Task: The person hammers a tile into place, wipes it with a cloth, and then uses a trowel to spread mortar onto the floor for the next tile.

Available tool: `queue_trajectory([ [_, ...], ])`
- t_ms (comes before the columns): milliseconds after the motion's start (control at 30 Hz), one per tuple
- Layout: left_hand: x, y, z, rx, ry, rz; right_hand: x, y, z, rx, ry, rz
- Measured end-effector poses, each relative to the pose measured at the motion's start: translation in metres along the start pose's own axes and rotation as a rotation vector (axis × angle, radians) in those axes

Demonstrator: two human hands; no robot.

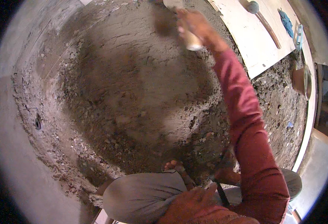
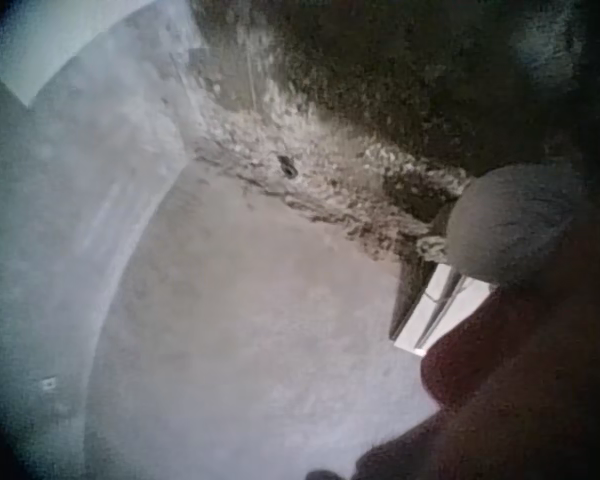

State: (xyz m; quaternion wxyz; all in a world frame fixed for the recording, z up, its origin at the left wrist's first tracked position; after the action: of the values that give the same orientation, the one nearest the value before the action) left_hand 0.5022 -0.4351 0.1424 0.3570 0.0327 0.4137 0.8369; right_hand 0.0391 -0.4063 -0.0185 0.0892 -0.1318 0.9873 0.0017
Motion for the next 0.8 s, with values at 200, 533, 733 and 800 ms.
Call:
queue_trajectory([
  [200,0.000,0.002,-0.001,-0.014,0.002,0.011,-0.036,0.097,-0.041,-1.405,0.493,-0.034],
  [533,0.004,0.004,-0.004,-0.052,0.036,0.041,0.009,0.148,-0.047,-0.354,-0.040,-0.175],
  [733,-0.001,0.004,-0.003,-0.117,0.062,0.071,0.046,0.124,-0.069,-1.529,0.473,-0.159],
  [800,-0.003,0.003,-0.002,-0.124,0.052,0.085,0.067,0.132,-0.060,-1.581,0.291,0.020],
])
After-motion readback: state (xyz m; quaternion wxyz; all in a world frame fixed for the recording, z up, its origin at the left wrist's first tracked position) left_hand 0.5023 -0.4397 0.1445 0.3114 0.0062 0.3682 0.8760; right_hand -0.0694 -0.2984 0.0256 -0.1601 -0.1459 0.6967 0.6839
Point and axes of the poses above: each hand's wrist, its own x-axis towards the middle knuckle, its own y-axis out of the back of the hand, z = x × y, the point moved 9 cm from there along x, towards the middle knuckle, and after that the axes turned 12 degrees about x, right-handed, at the moved point
